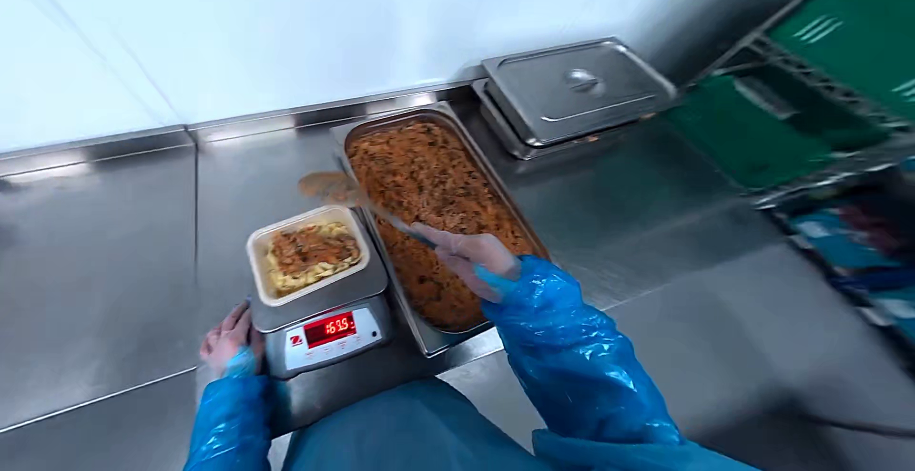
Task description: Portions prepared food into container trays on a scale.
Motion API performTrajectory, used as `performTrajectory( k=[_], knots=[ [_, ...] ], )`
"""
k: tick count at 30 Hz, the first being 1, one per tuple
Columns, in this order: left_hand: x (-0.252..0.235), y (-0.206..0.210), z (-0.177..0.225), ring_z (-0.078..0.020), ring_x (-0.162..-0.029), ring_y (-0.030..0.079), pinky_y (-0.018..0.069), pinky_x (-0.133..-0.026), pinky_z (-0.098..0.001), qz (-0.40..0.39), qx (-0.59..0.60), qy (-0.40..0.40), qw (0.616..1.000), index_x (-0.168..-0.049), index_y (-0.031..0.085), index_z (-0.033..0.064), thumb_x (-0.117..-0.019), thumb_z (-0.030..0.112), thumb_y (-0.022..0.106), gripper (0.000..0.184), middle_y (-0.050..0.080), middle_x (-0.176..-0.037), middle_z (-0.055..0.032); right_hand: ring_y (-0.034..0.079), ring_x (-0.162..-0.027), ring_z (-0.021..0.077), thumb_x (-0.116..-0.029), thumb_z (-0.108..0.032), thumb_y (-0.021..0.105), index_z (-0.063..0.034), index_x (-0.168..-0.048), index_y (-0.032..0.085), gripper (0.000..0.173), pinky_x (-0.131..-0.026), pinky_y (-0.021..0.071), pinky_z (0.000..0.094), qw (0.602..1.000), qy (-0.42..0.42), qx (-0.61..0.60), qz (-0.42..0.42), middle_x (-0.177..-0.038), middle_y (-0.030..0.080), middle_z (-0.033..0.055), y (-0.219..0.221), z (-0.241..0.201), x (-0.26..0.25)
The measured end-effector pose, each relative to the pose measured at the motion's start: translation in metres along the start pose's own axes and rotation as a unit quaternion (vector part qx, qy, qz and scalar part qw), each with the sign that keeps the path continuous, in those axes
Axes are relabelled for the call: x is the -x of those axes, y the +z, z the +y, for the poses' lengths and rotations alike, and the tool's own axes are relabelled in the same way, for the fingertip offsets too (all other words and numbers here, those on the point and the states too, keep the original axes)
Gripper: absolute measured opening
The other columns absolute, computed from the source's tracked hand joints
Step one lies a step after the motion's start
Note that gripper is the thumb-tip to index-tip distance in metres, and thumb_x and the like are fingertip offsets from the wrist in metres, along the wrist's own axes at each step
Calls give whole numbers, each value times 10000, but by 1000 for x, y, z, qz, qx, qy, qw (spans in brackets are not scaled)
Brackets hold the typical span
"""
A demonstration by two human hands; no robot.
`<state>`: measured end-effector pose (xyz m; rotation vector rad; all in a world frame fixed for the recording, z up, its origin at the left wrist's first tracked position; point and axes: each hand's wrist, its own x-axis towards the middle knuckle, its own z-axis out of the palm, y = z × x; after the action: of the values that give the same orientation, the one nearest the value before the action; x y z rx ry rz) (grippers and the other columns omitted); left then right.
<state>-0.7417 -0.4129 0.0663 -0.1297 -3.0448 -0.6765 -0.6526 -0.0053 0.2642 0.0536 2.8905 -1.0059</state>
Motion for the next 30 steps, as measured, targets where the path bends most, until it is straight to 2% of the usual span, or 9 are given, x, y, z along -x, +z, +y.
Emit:
performTrajectory(
  k=[6, 10, 14, 15, 16, 17, 19, 22, 30],
  knots=[
    [0, -3, 11, -400, -1397, 456, 224, -1136, -672, -10, 15, -68, 998, -1216, 748, 99, -984, 102, 579, 287, 611, -1439, -69, 686, -1017, 504, -1103, -202, 405, -267, -1630, 294, 542, -876, 518, 679, 928, 344, 135, 38, -1116, 709, 282, -28, 51, 32],
    [0, -6, 14, -382, -1408, 449, 217, -1148, -653, -18, 8, -83, 996, -1240, 737, 102, -991, 117, 585, 292, 600, -1454, -59, 690, -996, 474, -1083, -178, 441, -208, -1616, 316, 549, -852, 534, 638, 906, 386, 169, -41, -1075, 709, 269, -9, 36, 56],
    [1, -4, 12, -394, -1401, 449, 229, -1135, -659, -11, 10, -80, 997, -1225, 743, 99, -992, 124, 595, 278, 604, -1447, -66, 682, -1078, 435, -1104, -170, 390, -163, -1629, 278, 537, -950, 518, 593, 925, 365, 63, -87, -1152, 698, 255, 24, 11, 39],
    [3, -4, 11, -392, -1404, 446, 227, -1135, -662, -14, 9, -76, 997, -1222, 744, 101, -991, 125, 592, 278, 603, -1449, -63, 690, -996, 402, -1105, -161, 383, -167, -1618, 322, 516, -901, 535, 564, 930, 363, 4, -62, -1100, 702, 237, 27, 14, 39],
    [3, -5, 10, -384, -1404, 445, 223, -1137, -660, -19, 7, -74, 997, -1223, 744, 107, -992, 133, 591, 278, 599, -1453, -55, 643, -775, 329, -1101, -144, 383, -163, -1597, 377, 497, -730, 534, 493, 931, 357, -73, -19, -931, 672, 191, 30, 20, 43],
    [2, -6, 9, -373, -1403, 450, 221, -1140, -656, -21, 4, -74, 997, -1225, 745, 118, -992, 146, 592, 280, 597, -1457, -45, 512, -556, 221, -1097, -123, 378, -146, -1576, 413, 480, -524, 456, 377, 922, 348, -167, 24, -765, 583, 113, 32, 26, 49],
    [2, -6, 7, -376, -1396, 460, 227, -1135, -662, -18, 4, -65, 998, -1222, 749, 123, -989, 157, 598, 280, 601, -1452, -50, 363, -404, 78, -1086, -85, 358, -102, -1534, 449, 457, -371, 339, 233, 863, 339, -365, 85, -647, 490, 13, 30, 33, 64],
    [3, -2, 7, -380, -1389, 464, 226, -1132, -663, -8, 5, -65, 998, -1210, 752, 112, -991, 137, 587, 275, 609, -1443, -52, 332, -384, 19, -1075, -83, 323, -81, -1525, 418, 460, -345, 312, 172, 803, 320, -489, 114, -625, 438, -33, 22, 43, 81],
    [-2, -6, 4, -355, -1363, 498, 275, -1118, -665, -14, -13, -52, 998, -1228, 748, 167, -990, 204, 593, 286, 611, -1436, -43, 337, -368, 8, -1062, -87, 282, -129, -1540, 398, 494, -322, 307, 161, 839, 245, -466, 139, -618, 459, -51, 15, 25, 79]
  ],
)
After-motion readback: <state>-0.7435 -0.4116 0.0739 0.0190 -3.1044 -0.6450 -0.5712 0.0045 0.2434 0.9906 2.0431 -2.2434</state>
